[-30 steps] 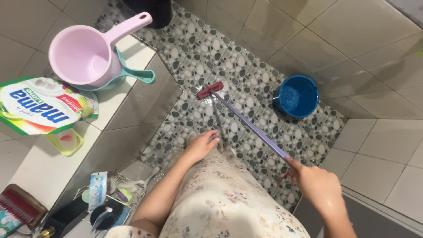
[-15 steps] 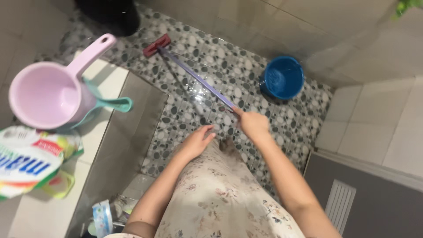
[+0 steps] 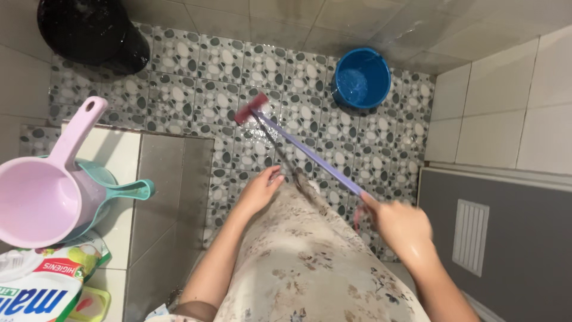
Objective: The person cleans the floor by splashing water from a bucket and using a mop to scrub the wet tiles.
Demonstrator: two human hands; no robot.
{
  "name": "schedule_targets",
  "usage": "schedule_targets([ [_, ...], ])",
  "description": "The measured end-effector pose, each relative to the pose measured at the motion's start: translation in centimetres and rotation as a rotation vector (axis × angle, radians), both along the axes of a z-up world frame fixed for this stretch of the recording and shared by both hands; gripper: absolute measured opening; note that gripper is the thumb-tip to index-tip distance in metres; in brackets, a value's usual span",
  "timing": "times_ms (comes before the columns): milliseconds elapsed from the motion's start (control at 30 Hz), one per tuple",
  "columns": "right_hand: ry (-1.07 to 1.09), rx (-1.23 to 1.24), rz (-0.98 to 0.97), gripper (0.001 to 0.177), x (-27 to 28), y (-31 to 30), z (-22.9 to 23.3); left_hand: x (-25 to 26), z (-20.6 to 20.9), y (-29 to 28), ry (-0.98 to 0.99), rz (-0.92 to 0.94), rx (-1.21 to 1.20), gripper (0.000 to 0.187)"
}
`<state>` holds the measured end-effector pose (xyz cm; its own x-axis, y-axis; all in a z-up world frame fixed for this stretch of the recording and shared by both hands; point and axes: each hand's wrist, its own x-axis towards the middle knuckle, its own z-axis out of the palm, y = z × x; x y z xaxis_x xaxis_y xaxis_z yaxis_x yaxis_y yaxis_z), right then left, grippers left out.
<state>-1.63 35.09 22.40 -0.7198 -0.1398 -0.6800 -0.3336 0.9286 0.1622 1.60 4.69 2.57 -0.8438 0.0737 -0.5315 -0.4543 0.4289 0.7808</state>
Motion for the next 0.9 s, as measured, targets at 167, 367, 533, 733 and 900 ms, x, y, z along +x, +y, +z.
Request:
schedule_targets([
  [167, 0.144, -0.236, -0.089, 0.037, -5.0, -5.1, -11.3, -1.4, 0.9, 1.3, 0.06, -0.116, -0.013, 0.051],
  [367, 0.088, -0.225, -0.301, 0.037, -1.6, -0.5, -10.7, -2.2, 0.6, 2.1, 0.079, -0.222, -0.029, 0.05],
  [533, -0.056, 0.134, -0.469, 0.042, 5.8, 12.2, 3.8, -2.1, -1.9, 2.8, 0.082, -0.251, 0.059, 0.05],
  [733, -0.211, 0.41, -0.444, 0.043, 14.4, 19.2, 6.9, -3.1, -2.6, 4.1, 0.105, -0.333, 0.124, 0.05],
  [900, -0.112, 0.271, -0.395, 0.048, 14.5, 22.6, 3.4, -3.9, -1.9, 4.8, 0.087, -0.33, 0.02, 0.047],
])
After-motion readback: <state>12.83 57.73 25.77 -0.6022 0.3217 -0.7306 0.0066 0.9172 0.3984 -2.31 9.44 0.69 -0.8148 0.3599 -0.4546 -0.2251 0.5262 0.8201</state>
